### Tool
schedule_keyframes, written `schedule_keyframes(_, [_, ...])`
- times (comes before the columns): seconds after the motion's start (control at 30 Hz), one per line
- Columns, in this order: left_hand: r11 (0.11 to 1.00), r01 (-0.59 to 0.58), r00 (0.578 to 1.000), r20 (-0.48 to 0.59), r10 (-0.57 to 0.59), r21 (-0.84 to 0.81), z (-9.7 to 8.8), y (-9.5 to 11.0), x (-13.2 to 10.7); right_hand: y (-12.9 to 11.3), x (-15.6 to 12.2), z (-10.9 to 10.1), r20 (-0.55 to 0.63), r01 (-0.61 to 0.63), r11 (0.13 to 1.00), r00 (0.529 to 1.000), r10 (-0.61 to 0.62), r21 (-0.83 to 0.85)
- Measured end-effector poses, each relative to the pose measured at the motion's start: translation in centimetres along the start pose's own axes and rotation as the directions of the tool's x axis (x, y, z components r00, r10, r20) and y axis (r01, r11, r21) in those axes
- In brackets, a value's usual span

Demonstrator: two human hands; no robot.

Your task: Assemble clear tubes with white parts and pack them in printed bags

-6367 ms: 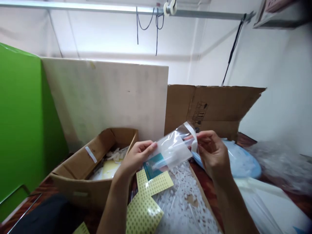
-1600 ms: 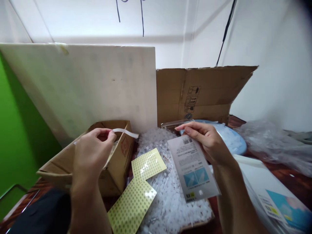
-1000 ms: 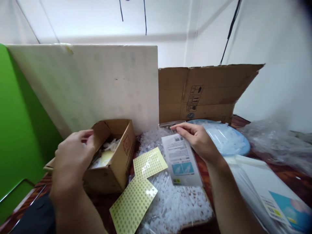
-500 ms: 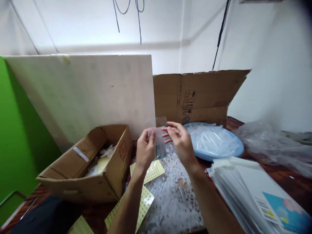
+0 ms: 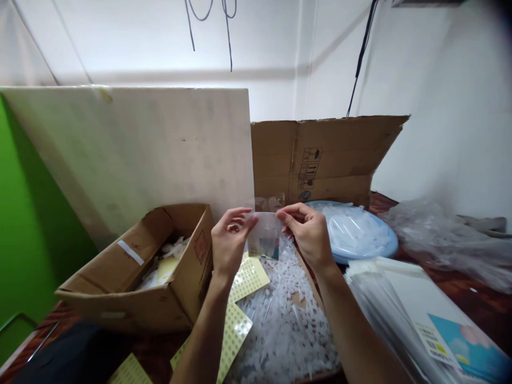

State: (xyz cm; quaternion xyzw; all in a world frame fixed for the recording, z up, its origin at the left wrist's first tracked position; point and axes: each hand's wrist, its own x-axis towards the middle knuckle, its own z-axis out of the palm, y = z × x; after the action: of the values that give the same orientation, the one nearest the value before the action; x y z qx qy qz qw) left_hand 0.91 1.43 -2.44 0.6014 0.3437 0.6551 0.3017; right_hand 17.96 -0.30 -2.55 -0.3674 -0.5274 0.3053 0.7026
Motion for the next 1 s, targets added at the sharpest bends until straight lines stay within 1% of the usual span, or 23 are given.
schedule_keyframes(0.03, [1.000,-0.010,1.000,-0.029,0.011,0.028,-0.2,0.0,0.0,0.1,0.0,0.0,-0.003,-0.002,1.000,1.000,0.002,0.018])
schedule_keyframes(0.07, [1.000,0.004,0.999,-0.042,-0.003,0.024,-0.3,0.0,0.1,0.1,0.0,0.0,-0.003,0.001,0.999,1.000,-0.001,0.037])
schedule_keyframes(0.13, [0.995,0.068,0.997,-0.031,-0.070,-0.069,-0.7,-0.1,0.2,0.1,-0.1,0.0,0.011,0.019,0.998,1.000,-0.020,0.063])
schedule_keyframes(0.2, [0.975,0.128,0.992,0.006,-0.129,-0.180,-0.9,-0.2,0.4,-0.1,-0.2,0.0,0.030,0.038,0.997,0.999,-0.040,0.063])
schedule_keyframes(0.27, [0.954,0.153,0.988,0.030,-0.150,-0.257,-1.1,-0.2,0.6,-0.3,-0.3,0.0,0.050,0.051,0.998,0.997,-0.053,0.048])
schedule_keyframes(0.33, [0.946,0.143,0.990,0.030,-0.140,-0.289,-1.2,0.0,0.7,-0.4,-0.3,-0.1,0.072,0.059,0.997,0.995,-0.063,0.054])
schedule_keyframes(0.47, [0.954,0.075,0.997,0.012,-0.075,-0.291,-1.4,0.7,0.7,-0.2,-0.3,-0.1,0.088,0.114,0.986,0.988,-0.125,0.121])
schedule_keyframes(0.57, [0.939,0.086,0.996,0.053,-0.073,-0.332,-1.4,1.2,0.5,0.2,-0.3,0.2,0.069,0.137,0.977,0.986,-0.149,0.162])
schedule_keyframes(0.7, [0.900,0.136,0.990,0.085,-0.110,-0.415,-1.1,0.9,0.4,0.7,-0.4,0.8,0.030,0.106,0.978,0.993,-0.113,0.179])
schedule_keyframes(0.8, [0.888,0.155,0.988,0.068,-0.140,-0.432,-0.8,0.3,0.3,1.0,-0.4,1.0,0.045,0.053,0.962,0.997,-0.068,0.269])
schedule_keyframes(0.87, [0.896,0.143,0.990,0.043,-0.138,-0.420,-0.5,0.0,0.2,1.1,-0.3,1.0,0.063,0.025,0.950,0.997,-0.047,0.311])
schedule_keyframes(1.0, [0.906,0.101,0.994,0.000,-0.111,-0.410,-0.1,0.0,0.0,1.0,-0.4,0.8,0.054,0.024,0.952,0.998,-0.043,0.306])
